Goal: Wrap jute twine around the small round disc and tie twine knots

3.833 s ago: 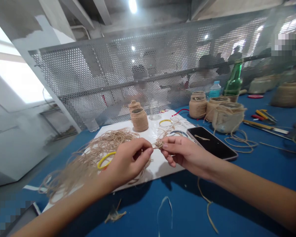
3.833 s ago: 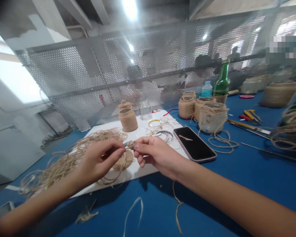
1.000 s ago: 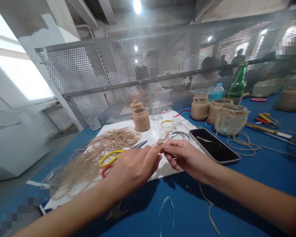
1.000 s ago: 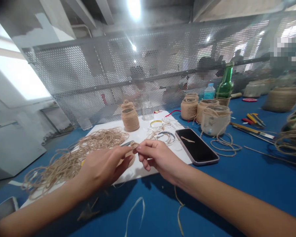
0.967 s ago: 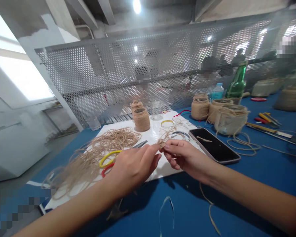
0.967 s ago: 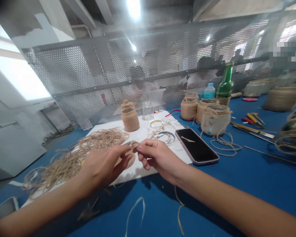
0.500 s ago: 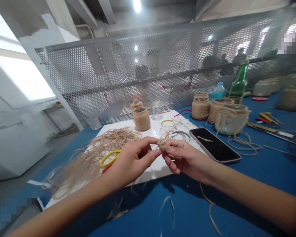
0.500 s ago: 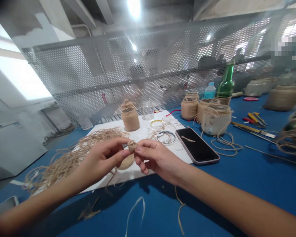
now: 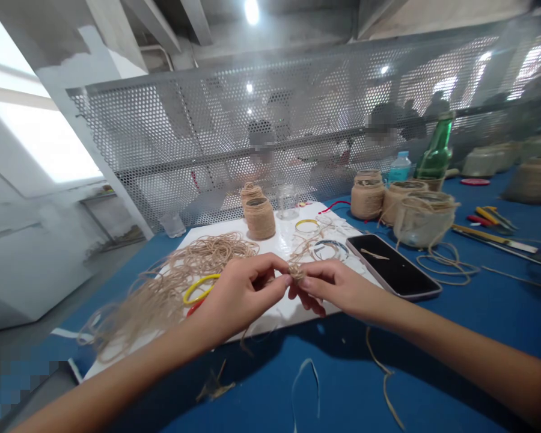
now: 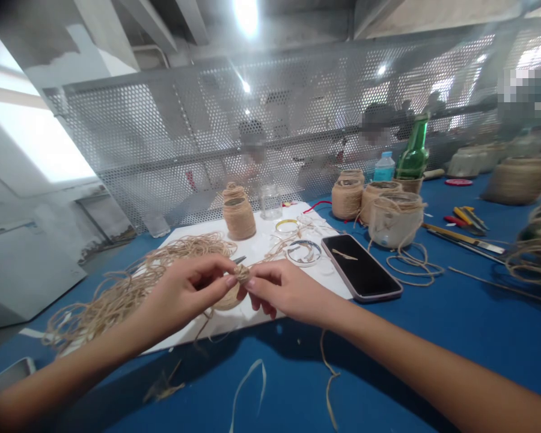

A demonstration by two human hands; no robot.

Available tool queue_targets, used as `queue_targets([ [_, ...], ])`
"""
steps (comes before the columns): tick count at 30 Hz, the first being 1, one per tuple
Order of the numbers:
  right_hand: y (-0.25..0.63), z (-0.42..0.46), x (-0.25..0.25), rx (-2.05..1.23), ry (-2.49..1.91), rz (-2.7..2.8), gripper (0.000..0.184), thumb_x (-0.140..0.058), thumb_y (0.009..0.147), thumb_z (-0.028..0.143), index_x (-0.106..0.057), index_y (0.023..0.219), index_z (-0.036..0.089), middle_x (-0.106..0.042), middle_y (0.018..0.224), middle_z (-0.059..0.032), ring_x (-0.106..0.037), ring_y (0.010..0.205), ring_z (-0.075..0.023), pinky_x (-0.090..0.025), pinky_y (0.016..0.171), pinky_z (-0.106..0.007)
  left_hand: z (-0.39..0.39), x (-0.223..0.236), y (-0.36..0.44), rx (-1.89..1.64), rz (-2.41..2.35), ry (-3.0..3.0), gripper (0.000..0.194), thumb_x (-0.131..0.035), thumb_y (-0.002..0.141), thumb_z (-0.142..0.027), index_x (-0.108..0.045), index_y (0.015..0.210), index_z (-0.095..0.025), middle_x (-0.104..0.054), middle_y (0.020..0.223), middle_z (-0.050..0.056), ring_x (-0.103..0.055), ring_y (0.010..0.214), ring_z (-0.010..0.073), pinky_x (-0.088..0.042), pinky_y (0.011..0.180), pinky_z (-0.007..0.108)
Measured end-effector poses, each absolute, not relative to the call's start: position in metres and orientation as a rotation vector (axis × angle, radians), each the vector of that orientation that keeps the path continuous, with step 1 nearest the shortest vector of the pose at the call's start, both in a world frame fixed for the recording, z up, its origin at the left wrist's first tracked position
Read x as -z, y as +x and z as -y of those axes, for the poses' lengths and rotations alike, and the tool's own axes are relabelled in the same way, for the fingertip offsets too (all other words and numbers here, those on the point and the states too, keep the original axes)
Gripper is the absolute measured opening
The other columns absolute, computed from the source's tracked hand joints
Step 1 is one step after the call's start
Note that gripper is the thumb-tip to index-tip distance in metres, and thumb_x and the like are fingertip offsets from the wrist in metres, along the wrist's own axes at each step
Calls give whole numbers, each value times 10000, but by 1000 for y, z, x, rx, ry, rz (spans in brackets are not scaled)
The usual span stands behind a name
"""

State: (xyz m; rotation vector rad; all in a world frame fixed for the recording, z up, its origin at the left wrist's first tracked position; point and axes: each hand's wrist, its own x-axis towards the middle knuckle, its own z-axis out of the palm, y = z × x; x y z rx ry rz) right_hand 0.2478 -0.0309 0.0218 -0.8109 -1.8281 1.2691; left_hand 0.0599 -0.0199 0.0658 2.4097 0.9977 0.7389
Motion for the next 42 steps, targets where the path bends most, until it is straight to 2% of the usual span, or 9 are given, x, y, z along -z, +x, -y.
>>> queue_targets([
  [2,248,33,-26,-1004,-908,1843,234,-482,848,360,-546,966,168,-500,675,14,-486,547,-85,-409,515,-216,20,-66,60,-744,-1008,2396,146,-487,806,-250,-604,814,-163,-454,519,-48,-361,464,69,-276,432,173],
  [4,248,37,-29,-756,-931,1844,301,-514,836,307,-462,1118,216,-507,746,11,-491,598,-94,-423,553,-222,20,-66,60,-736,-1014,2387,154,-484,811,-263,-603,824,-165,-460,533,-47,-353,468,70,-273,435,175],
  [6,249,39,-30,-581,-872,1913,329,-494,845,234,-423,1166,238,-532,839,-9,-498,650,-101,-437,605,-232,20,-66,60,-711,-1008,2383,165,-476,818,-269,-604,820,-166,-485,565,-40,-363,484,71,-279,446,177],
  [10,252,39,-27,-322,-721,2096,290,-428,852,139,-472,1125,225,-564,897,-36,-506,708,-117,-433,658,-247,20,-64,61,-678,-968,2379,171,-468,824,-262,-612,819,-169,-474,562,-46,-366,493,72,-279,457,177],
  [18,254,38,-25,103,-942,2194,165,-451,860,277,-539,947,166,-577,806,-60,-508,685,-143,-387,599,-259,19,-63,62,-691,-1025,2356,179,-461,820,-269,-598,785,-159,-492,568,-37,-382,499,77,-285,460,179],
  [24,249,42,-27,-221,-989,2062,139,-485,850,311,-525,861,178,-540,724,-20,-480,601,-111,-391,564,-235,19,-64,62,-700,-1030,2374,189,-451,834,-286,-599,805,-172,-546,616,-26,-444,537,86,-327,494,186],
  [36,241,43,-28,-772,-993,1710,155,-514,829,352,-522,839,197,-483,629,32,-478,517,-87,-408,493,-216,19,-65,60,-754,-975,2308,213,-458,841,-325,-603,868,-171,-414,504,-56,-366,443,65,-290,402,159],
  [39,239,43,-26,-980,-875,1622,156,-505,836,344,-516,844,188,-471,637,33,-472,495,-77,-417,465,-210,16,-65,60,-706,-939,2173,178,-476,836,-324,-556,854,-167,-422,499,-62,-385,445,63,-287,403,152],
  [42,238,42,-23,-1132,-733,1532,135,-506,839,312,-515,898,191,-477,676,30,-469,499,-70,-431,450,-205,13,-63,60,-653,-842,2003,211,-483,838,-340,-475,976,-181,-367,477,-90,-356,424,61,-277,401,153],
])
